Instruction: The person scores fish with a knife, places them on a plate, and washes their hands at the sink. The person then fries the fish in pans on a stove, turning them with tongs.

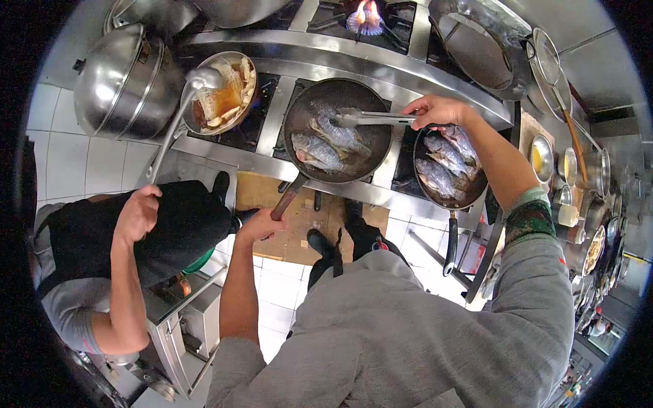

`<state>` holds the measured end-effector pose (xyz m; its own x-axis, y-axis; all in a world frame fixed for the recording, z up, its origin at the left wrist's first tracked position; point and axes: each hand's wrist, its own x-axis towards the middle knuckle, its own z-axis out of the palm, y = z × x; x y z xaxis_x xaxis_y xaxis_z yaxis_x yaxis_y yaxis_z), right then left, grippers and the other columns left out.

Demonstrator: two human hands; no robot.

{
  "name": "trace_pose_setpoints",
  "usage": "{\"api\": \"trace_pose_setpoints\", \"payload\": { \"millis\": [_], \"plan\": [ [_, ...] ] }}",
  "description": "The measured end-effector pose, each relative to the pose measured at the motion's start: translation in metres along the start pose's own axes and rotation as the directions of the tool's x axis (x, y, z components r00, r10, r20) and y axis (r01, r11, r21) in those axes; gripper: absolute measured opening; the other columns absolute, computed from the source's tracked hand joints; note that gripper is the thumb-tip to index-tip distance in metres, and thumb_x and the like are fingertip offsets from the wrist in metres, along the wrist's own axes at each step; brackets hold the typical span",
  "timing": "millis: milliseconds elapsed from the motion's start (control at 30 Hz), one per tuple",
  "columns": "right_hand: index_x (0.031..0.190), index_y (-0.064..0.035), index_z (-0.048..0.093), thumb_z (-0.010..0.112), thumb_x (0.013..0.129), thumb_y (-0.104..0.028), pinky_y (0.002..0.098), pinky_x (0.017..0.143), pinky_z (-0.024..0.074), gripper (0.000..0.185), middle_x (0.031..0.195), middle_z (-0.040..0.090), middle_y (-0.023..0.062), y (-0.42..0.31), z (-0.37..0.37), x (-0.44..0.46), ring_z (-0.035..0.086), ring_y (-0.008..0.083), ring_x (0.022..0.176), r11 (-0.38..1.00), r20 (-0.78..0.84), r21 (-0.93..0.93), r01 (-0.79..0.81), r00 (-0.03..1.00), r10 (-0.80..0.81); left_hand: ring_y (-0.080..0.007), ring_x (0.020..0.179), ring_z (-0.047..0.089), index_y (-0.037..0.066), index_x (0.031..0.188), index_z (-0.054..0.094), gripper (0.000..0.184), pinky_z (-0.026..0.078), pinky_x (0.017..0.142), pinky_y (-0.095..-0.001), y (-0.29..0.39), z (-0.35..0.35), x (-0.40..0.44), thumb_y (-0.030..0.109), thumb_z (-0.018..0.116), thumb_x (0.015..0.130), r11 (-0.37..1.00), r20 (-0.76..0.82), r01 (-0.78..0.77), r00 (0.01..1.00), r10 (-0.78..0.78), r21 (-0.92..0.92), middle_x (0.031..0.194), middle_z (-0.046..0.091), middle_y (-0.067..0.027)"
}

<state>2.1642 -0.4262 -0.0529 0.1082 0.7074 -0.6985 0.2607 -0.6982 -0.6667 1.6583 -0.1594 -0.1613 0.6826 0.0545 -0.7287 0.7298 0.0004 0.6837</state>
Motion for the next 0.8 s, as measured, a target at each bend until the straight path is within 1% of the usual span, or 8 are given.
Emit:
{"api": "trace_pose_setpoints", "payload": {
  "millis": [33,200,300,367,467,567,667,800],
  "plan": [
    [0.136,-0.0084,0.06,0.078,0.085,-0.022,0.0237,0.047,0.042,0.056,0.081,0.066,-0.0023,-0.001,0.003,-0.003,0.053,0.0052,0.057,1.0,-0.015,0.0,0.007,1.0,-0.007,-0.01,0.049,0.053,0.008,0.083,0.061,0.021,0.042,0.044,-0.0283,0.003,0.001,-0.002,0.021,0.077,0.081,1.0,-0.01,0.015,1.0,-0.015,0.012,0.065,0.056,0.0004],
    [0.137,-0.0078,0.059,0.078,0.082,-0.024,0.0241,0.048,0.0422,0.06,0.084,0.068,-0.0015,-0.009,0.008,-0.002,0.053,0.0064,0.057,0.996,-0.022,0.013,-0.091,0.996,0.091,-0.0105,0.049,0.053,0.008,0.082,0.06,0.023,0.041,0.044,-0.0285,0.026,0.008,-0.012,0.022,0.077,0.081,0.994,-0.058,0.049,0.997,-0.044,0.102,0.064,0.056,0.0001],
    [0.138,-0.008,0.057,0.079,0.08,-0.023,0.0244,0.047,0.0421,0.063,0.084,0.069,-0.0012,-0.006,0.002,0.009,0.054,0.007,0.057,0.993,-0.006,-0.026,-0.113,0.994,0.113,-0.0112,0.047,0.052,0.007,0.083,0.058,0.022,0.042,0.044,-0.0299,0.022,0.008,-0.01,0.017,0.077,0.081,0.997,-0.052,0.024,0.998,-0.02,0.074,0.062,0.056,-0.0015],
    [0.137,-0.0082,0.057,0.079,0.08,-0.022,0.0243,0.047,0.042,0.063,0.085,0.069,-0.0012,-0.006,-0.002,0.017,0.054,0.0071,0.057,0.991,0.02,-0.025,-0.129,0.991,0.129,-0.011,0.047,0.052,0.007,0.083,0.058,0.022,0.042,0.044,-0.0298,0.018,0.007,-0.007,0.017,0.077,0.081,0.997,-0.046,0.044,0.998,-0.04,0.068,0.062,0.056,-0.0014],
    [0.136,-0.0085,0.058,0.078,0.08,-0.022,0.0241,0.047,0.0417,0.061,0.086,0.069,-0.0015,0.002,-0.006,0.026,0.054,0.0068,0.057,0.995,0.068,0.034,-0.093,0.994,0.09,-0.0107,0.047,0.052,0.007,0.084,0.058,0.022,0.042,0.044,-0.0295,0.007,0.007,-0.004,0.017,0.077,0.081,0.999,-0.028,0.037,0.999,-0.036,0.028,0.062,0.056,-0.001],
    [0.134,-0.0084,0.059,0.077,0.081,-0.021,0.0239,0.047,0.0412,0.057,0.087,0.069,-0.0013,0.005,-0.002,0.033,0.053,0.0061,0.057,0.992,0.088,0.062,-0.111,0.991,0.106,-0.0104,0.048,0.052,0.008,0.084,0.059,0.023,0.041,0.044,-0.0287,0.011,0.008,-0.005,0.02,0.078,0.08,1.0,-0.027,0.023,0.999,-0.023,0.016,0.063,0.055,0.0],
    [0.134,-0.0089,0.059,0.076,0.083,-0.02,0.0232,0.046,0.0398,0.054,0.083,0.067,-0.0025,-0.001,0.002,0.035,0.051,0.0053,0.056,0.989,0.079,0.061,-0.136,0.988,0.131,-0.0104,0.048,0.052,0.008,0.085,0.059,0.024,0.04,0.044,-0.0285,0.02,0.009,-0.01,0.021,0.078,0.08,1.0,-0.036,0.019,0.999,-0.018,0.01,0.063,0.054,0.0006],
    [0.134,-0.0088,0.059,0.075,0.086,-0.021,0.0228,0.046,0.0385,0.052,0.079,0.062,-0.0041,-0.002,0.013,0.027,0.049,0.0049,0.054,0.998,0.043,0.037,-0.055,0.998,0.053,-0.0106,0.047,0.052,0.008,0.083,0.059,0.023,0.04,0.043,-0.0287,0.017,0.009,-0.008,0.021,0.078,0.08,0.999,-0.053,-0.002,0.999,0.003,0.035,0.062,0.054,0.0004]
  ]
}}
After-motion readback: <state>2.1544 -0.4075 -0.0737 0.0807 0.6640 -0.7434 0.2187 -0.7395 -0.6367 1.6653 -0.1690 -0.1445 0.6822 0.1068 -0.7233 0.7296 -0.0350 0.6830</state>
